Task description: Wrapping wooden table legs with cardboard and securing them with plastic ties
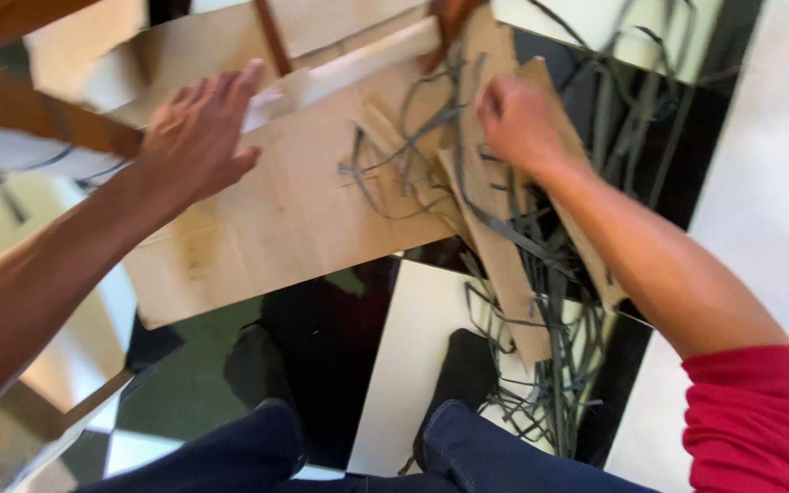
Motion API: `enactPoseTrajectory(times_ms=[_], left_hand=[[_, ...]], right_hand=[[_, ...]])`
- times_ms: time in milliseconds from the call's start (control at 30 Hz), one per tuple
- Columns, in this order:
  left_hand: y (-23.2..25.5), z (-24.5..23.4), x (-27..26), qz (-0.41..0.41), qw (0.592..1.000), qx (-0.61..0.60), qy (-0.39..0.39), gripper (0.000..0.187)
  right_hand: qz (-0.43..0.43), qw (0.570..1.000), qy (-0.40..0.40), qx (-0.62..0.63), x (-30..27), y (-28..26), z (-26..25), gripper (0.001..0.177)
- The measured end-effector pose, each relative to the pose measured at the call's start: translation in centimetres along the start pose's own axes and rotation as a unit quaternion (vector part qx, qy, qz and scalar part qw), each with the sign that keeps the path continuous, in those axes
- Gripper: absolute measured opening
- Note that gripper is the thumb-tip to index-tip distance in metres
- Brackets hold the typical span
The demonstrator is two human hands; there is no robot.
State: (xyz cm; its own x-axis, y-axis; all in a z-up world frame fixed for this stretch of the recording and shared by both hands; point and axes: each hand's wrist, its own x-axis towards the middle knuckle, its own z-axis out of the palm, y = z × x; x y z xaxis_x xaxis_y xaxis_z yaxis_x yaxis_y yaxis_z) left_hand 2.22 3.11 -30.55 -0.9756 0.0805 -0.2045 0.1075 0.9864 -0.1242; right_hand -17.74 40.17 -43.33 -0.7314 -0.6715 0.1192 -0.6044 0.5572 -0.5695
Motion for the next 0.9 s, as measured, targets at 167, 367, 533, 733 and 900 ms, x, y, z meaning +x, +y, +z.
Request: enactPoseTrajectory(times_ms=[167, 367, 533, 733, 900], left_hand=[[2.0, -3.1, -1.7, 0.043, 0.996, -0.011, 0.075, 0.086], [2.1, -0.3, -4.3, 0.088, 0.992, -0.059, 0.061, 0.058], [3.0, -1.2, -4.5, 0.1, 0.988, -0.107, 0.051, 0.053], [3.4, -1.5, -3.7, 0.074, 0.989, -0.126, 0.025, 0.055], [5.1, -3.4, -2.4, 0.022, 0.972, -0.232, 0.021, 0.048]], right_hand=[[0.058, 0.995, -0.074, 0.017, -5.4, 0.7, -1.7, 0.014], [0.023, 0.98, -0.19, -0.049, -8.6, 2.2, 0.1, 0.007], [0.141, 0.973, -0.149, -0.105, -7.7, 1.9, 0.1, 0.028], [0.112, 0.974, -0.173, -0.092, -6.5, 4.8, 1.8, 0.018], [0.209, 0.929, -0.058, 0.301, -1.8, 2.8, -0.2, 0.006]])
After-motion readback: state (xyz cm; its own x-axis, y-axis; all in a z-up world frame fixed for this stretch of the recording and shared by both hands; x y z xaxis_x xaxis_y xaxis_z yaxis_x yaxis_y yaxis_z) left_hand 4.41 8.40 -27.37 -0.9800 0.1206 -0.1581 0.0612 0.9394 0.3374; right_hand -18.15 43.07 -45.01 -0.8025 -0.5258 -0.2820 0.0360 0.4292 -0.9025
